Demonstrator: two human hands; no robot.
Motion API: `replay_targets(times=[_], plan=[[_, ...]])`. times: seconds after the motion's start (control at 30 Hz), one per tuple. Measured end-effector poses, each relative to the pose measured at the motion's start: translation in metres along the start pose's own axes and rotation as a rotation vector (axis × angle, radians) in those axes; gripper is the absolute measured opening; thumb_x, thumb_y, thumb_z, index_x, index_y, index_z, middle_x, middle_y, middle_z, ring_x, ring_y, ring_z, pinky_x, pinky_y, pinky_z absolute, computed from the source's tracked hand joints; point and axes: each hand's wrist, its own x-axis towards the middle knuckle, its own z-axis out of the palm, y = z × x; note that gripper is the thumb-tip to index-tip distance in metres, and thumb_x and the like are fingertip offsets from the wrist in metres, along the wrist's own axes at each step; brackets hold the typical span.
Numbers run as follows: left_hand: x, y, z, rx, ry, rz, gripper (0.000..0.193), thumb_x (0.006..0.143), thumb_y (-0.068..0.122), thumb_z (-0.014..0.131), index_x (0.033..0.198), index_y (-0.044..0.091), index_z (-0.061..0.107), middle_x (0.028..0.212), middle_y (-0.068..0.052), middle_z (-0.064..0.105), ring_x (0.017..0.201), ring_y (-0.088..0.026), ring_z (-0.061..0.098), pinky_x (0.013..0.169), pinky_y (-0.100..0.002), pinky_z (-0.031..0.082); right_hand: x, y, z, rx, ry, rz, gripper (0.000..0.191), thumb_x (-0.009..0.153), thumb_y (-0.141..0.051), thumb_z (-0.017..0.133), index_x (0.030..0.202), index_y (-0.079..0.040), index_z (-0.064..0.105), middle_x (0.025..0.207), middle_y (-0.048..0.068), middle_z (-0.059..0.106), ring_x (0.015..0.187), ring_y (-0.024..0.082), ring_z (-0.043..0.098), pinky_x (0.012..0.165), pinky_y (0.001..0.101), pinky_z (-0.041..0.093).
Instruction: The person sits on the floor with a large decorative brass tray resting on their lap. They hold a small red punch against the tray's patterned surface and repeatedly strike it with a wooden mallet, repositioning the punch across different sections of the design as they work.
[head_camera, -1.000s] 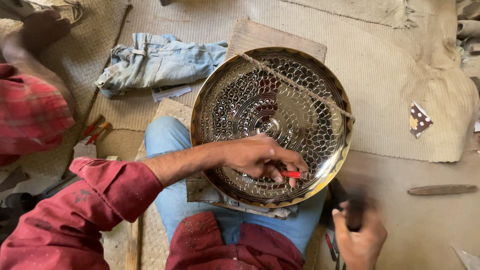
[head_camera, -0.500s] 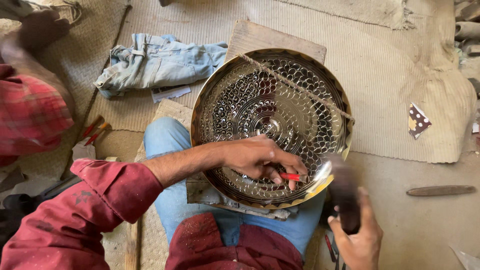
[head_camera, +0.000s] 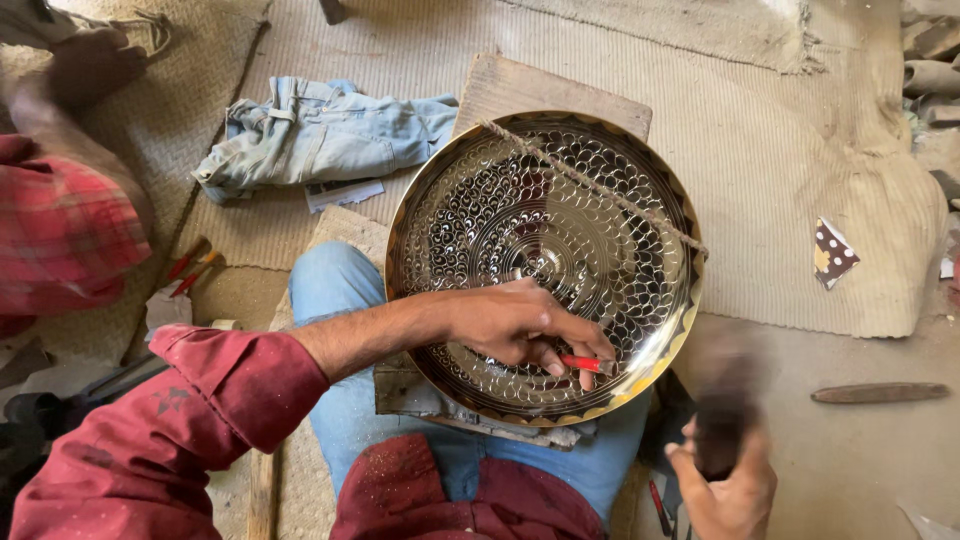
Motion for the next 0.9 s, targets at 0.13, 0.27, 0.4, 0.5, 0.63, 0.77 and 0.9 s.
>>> replay_targets(times=[0.13,0.27,0.4,0.5,0.63,0.77,0.9], plan=[[0.000,0.003,-0.003,0.032,0.083,0.176,0.063,0.087,-0.005,0.068,0.145,0.015,0.055,0.133,-0.007,0.072,0.120,-0.023,0.072,0.098,-0.039,0.061,0.001,0.002,-0.001,0.032,0.014,0.022,0.087,0.066,0.006,0.076,0.146,-0.013,0.048,0.097,0.010,0.066,0.081,0.023,0.067,0.076,0.0357,0.055],[0.001,0.006,-0.004,0.005,-0.002,0.001,0.064,0.084,-0.005,0.066,0.143,0.017,0.055,0.130,-0.004,0.074,0.106,-0.019,0.077,0.081,-0.036,0.062,0.001,0.005,-0.006,-0.632,-0.035,-0.250,0.086,0.062,0.008,0.078,0.141,-0.014,0.054,0.097,0.014,0.070,0.085,0.029,0.069,0.078,0.0410,0.055],[0.000,0.004,-0.002,-0.002,-0.023,-0.044,0.063,0.086,-0.005,0.065,0.144,0.019,0.055,0.130,-0.003,0.075,0.103,-0.018,0.078,0.078,-0.035,0.062,0.000,0.009,-0.005,-0.069,0.012,0.013,0.089,0.064,0.006,0.076,0.147,-0.011,0.049,0.098,0.012,0.068,0.084,0.027,0.066,0.078,0.0370,0.056],[-0.001,0.000,-0.002,0.076,0.050,0.129,0.066,0.085,-0.006,0.067,0.146,0.015,0.054,0.132,-0.007,0.073,0.117,-0.026,0.072,0.084,-0.039,0.060,0.000,0.011,-0.006,-0.360,0.012,-0.149,0.088,0.063,0.007,0.076,0.146,-0.010,0.051,0.101,0.014,0.070,0.087,0.027,0.068,0.080,0.0375,0.056],[0.000,-0.002,-0.001,0.105,0.061,0.131,0.070,0.079,-0.005,0.064,0.145,0.012,0.053,0.125,-0.006,0.075,0.099,-0.022,0.077,0.078,-0.037,0.062,-0.003,0.014,-0.003,-0.333,0.044,-0.138,0.084,0.065,0.005,0.077,0.145,-0.007,0.053,0.105,0.015,0.070,0.091,0.024,0.070,0.081,0.0358,0.055],[0.002,0.005,0.000,-0.039,0.077,-0.095,0.051,0.096,0.015,0.069,0.144,0.012,0.052,0.120,-0.004,0.077,0.076,-0.014,0.076,0.062,-0.033,0.059,-0.011,0.025,0.006,0.394,0.180,0.023,0.080,0.073,-0.002,0.081,0.145,-0.011,0.048,0.102,0.008,0.067,0.088,0.008,0.067,0.080,0.0266,0.058],[0.004,0.013,-0.003,-0.009,0.064,-0.152,0.047,0.095,0.021,0.071,0.139,0.012,0.057,0.120,-0.004,0.079,0.065,-0.015,0.071,0.056,-0.034,0.054,-0.014,0.037,0.011,-0.212,0.073,0.121,0.058,0.075,0.006,0.082,0.126,-0.002,0.056,0.099,0.015,0.073,0.081,0.020,0.073,0.079,0.0332,0.058]])
